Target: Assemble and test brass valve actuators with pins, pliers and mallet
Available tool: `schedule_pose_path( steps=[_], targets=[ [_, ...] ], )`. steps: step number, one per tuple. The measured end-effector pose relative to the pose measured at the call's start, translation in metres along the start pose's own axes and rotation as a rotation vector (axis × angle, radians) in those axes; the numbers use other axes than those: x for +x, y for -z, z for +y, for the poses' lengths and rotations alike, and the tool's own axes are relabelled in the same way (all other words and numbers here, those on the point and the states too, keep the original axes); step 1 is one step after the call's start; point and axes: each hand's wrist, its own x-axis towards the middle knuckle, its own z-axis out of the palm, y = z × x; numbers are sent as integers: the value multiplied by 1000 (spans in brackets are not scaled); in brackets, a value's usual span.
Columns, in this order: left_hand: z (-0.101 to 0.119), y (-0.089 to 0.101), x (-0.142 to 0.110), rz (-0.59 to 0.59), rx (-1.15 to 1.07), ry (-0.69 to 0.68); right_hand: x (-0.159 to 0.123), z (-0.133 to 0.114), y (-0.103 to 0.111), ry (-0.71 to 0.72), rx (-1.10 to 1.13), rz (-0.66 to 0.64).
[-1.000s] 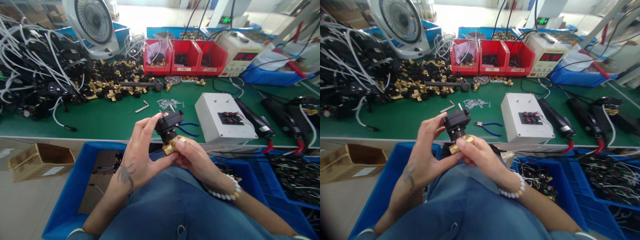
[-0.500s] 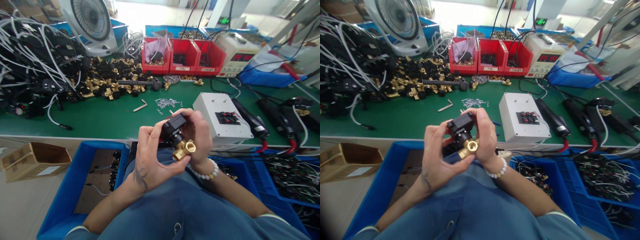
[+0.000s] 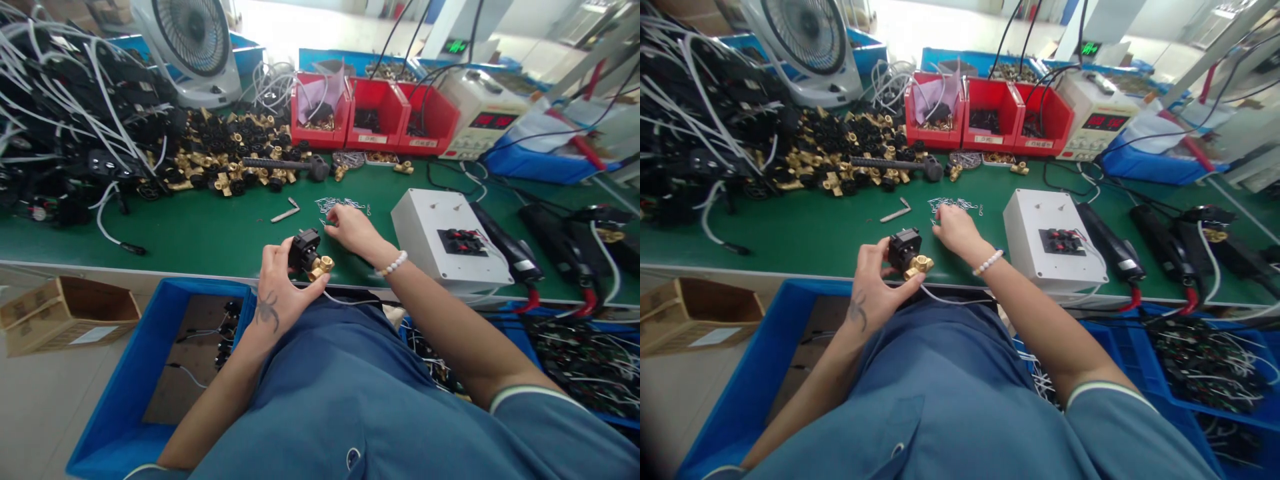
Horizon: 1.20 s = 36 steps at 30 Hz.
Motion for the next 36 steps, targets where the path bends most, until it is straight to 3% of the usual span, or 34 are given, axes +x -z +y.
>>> schedule_pose_path(
  steps=[7, 11, 17, 20, 22, 24, 29, 36],
  targets=[
    [-4, 1, 0, -42, 15, -20, 29, -21, 6, 75, -172, -236],
    [-6, 2, 1, -41, -25, -8, 30, -22, 11, 104, -204, -282],
    [-5, -2, -4, 18, -117, 4, 13, -14, 8, 116, -122, -71],
    [1, 1, -7, 49, -121, -42, -10, -6, 19, 156, 240, 37],
    [7, 5, -9, 58, -104, -91, -31, -4, 31, 263, 597, 45],
    [14, 10, -11, 60, -84, -129, -55, -5, 45, 376, 782, 41],
    [30, 22, -15, 52, -36, -227, -98, -17, 67, 393, 857, 19],
    [43, 32, -17, 50, 37, -301, -116, -28, 80, 395, 690, 173]
  ],
)
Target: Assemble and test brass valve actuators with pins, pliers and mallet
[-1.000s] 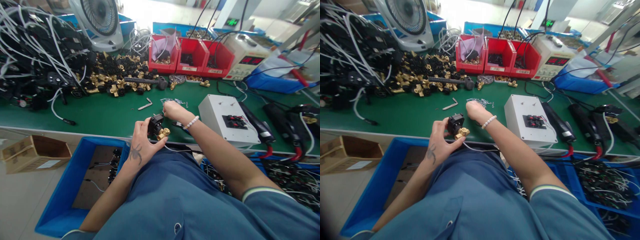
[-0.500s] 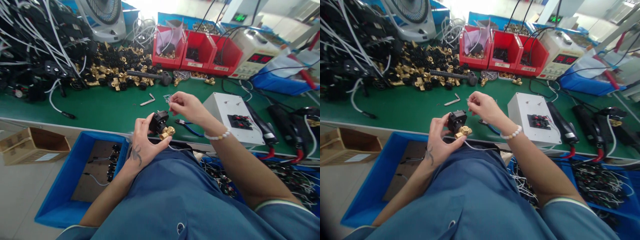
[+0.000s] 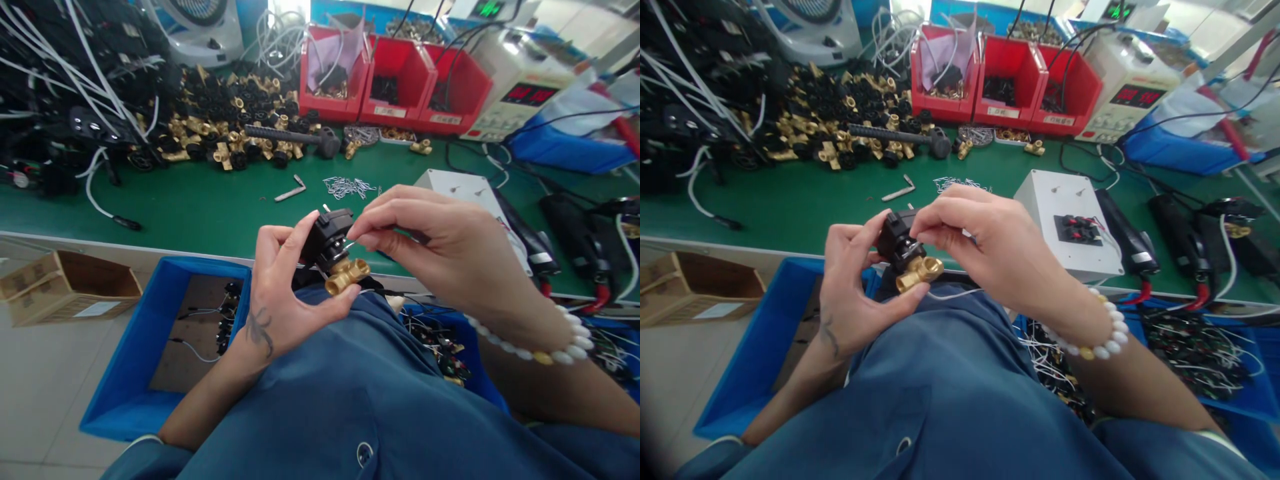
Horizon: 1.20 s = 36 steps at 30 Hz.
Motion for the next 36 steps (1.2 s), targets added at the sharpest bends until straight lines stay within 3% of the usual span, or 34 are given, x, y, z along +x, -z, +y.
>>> schedule_pose_path(
  steps=[12, 20, 23, 25, 28, 29, 32, 34, 36],
  targets=[
    [7, 6, 1, -35, 5, 6, -6, -10, -5, 175, -205, -23],
    [0, 2, 1, -60, -3, 18, 2, 3, -13, 225, -153, -83],
    [-12, -5, 0, -83, -56, 60, 6, 22, -14, 154, -130, -53],
    [-19, -10, 0, -91, -113, 110, 4, 40, -11, 59, -135, 35],
    [-29, -19, 1, -71, -189, 181, -10, 73, -5, -66, -366, 117],
    [-32, -22, 1, -63, -200, 202, -17, 84, -5, -112, -507, 88],
    [-40, -31, 3, -55, -214, 260, -38, 107, -11, -254, -838, -153],
    [-44, -35, 3, -51, -221, 285, -49, 112, -18, -270, -886, -238],
    [-47, -39, 3, -46, -227, 297, -54, 112, -22, -241, -896, -230]
  ],
)
